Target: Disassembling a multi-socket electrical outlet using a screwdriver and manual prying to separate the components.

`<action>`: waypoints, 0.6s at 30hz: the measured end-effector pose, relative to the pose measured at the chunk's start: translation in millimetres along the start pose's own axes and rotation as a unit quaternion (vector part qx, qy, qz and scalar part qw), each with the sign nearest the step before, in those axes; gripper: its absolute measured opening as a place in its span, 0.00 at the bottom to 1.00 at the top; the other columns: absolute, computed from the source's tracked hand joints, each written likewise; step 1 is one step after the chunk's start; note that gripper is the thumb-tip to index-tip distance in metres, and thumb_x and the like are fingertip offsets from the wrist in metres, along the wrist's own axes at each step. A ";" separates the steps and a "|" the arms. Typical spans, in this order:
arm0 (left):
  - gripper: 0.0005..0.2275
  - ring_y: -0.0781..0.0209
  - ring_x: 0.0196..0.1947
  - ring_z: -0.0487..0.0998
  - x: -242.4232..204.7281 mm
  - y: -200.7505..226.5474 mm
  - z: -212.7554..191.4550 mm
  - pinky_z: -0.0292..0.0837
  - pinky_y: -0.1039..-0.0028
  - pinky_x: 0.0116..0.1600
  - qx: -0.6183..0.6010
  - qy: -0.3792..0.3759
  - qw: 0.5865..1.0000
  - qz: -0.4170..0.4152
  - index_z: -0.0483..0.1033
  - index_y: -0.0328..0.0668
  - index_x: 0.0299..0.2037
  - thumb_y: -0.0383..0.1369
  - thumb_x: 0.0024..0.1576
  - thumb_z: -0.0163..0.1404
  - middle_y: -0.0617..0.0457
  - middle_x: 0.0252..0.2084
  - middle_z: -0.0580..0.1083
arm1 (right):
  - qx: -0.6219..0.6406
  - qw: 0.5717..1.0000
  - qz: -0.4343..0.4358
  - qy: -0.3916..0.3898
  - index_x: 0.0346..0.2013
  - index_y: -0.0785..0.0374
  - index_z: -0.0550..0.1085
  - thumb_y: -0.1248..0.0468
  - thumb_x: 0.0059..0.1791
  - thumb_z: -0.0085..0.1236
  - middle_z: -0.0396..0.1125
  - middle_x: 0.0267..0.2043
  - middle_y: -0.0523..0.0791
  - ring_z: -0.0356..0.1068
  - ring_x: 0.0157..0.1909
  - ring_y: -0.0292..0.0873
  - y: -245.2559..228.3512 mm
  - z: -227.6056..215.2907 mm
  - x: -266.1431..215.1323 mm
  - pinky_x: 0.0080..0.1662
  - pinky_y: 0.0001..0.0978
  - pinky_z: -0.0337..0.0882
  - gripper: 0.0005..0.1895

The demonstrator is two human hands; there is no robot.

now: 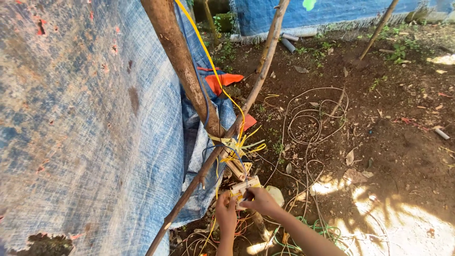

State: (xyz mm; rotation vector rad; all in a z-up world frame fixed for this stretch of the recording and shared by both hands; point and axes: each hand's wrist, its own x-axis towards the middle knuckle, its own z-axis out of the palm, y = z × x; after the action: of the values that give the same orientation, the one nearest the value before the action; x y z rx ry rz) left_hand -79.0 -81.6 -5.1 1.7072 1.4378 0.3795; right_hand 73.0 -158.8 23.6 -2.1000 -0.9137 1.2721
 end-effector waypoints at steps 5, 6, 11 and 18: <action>0.22 0.56 0.56 0.77 -34.4 28.9 -41.3 0.73 0.65 0.57 -0.040 -0.031 0.996 0.074 0.74 0.44 0.59 0.47 0.60 0.46 0.51 0.56 0.76 | 0.136 0.988 -0.057 0.048 0.37 0.61 0.79 0.64 0.43 0.66 0.74 0.29 0.39 0.69 0.28 0.33 -1.2 45.9 4.1 0.33 0.24 0.69 0.10; 0.22 0.56 0.56 0.77 -30.9 26.8 -43.5 0.73 0.65 0.57 -0.038 -0.027 0.996 0.071 0.74 0.44 0.59 0.47 0.60 0.46 0.51 0.56 0.76 | 0.136 0.988 -0.059 0.044 0.37 0.61 0.79 0.64 0.43 0.66 0.74 0.29 0.39 0.69 0.28 0.33 -2.5 48.7 0.1 0.33 0.24 0.69 0.10; 0.22 0.52 0.57 0.76 -41.1 27.4 -53.1 0.72 0.63 0.58 -0.022 0.013 0.994 0.107 0.72 0.42 0.61 0.45 0.59 0.50 0.50 0.59 0.74 | 0.133 0.986 -0.102 -0.015 0.22 0.61 0.72 0.65 0.41 0.63 0.63 0.20 0.39 0.58 0.23 0.36 35.3 75.1 -22.9 0.33 0.26 0.63 0.08; 0.20 0.55 0.56 0.76 -111.4 -83.5 -15.6 0.72 0.64 0.59 0.056 -0.033 0.998 0.025 0.72 0.47 0.60 0.45 0.61 0.48 0.55 0.56 0.74 | -0.024 0.997 -0.027 -0.065 0.23 0.60 0.76 0.53 0.46 0.61 0.70 0.20 0.38 0.63 0.21 0.36 243.2 94.9 -95.0 0.32 0.28 0.68 0.14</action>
State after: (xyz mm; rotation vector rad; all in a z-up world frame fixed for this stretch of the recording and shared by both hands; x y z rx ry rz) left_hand -177.2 -178.9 -27.4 1.8323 1.3933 0.2713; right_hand 24.0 -379.1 -138.4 -2.0339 -1.0600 1.3832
